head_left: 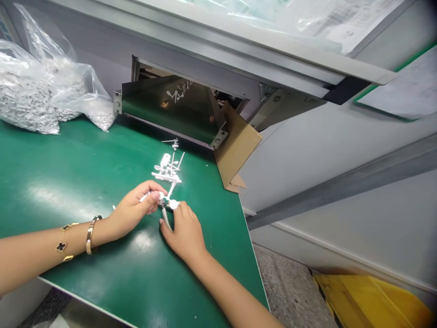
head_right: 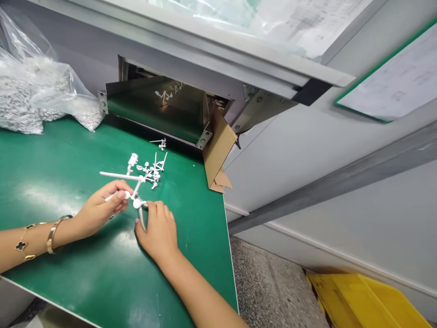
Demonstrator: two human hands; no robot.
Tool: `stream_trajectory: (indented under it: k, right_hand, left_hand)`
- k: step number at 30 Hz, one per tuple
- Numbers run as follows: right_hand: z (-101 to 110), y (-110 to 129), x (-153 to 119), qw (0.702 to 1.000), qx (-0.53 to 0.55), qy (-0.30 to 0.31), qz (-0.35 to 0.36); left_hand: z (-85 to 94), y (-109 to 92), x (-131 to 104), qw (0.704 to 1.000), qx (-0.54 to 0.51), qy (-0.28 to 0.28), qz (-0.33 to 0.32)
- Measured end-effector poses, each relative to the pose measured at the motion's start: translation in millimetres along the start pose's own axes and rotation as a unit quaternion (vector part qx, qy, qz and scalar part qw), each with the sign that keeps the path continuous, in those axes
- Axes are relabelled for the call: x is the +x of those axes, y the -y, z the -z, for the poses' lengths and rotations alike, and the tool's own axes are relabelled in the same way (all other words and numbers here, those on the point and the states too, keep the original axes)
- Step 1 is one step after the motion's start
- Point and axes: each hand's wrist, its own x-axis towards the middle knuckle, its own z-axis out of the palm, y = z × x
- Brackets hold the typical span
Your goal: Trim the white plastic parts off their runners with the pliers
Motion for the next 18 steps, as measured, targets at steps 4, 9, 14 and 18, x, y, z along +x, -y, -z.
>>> stream_trajectory:
  k: [4,9,14,18]
  right_hand:
    - [4.4,-15.9,0.8,0.994,0.097,-0.037,-0.039]
    - [13.3,-15.7,-0.4,0.978,0.206,-0.03,0.022]
    - [17.2,-9.3,-1.5,0.97,0.226,-0.071,0.051]
    - [17.1,-11.4,-2.1,0.968,0.233,-0.073,0.057]
  left_hand:
    - [-1.6,7.0,2.7,0.998,0.02,0.019,0.057]
    - [5.2,9.1,11.3,0.997,0.053,-0.028,0.057]
    - [7.7,7.8,13.4,0.995,0.077,-0.019,0.052]
    - [6.9,9.7,13.2,0.996,0.071,-0.01,0.061]
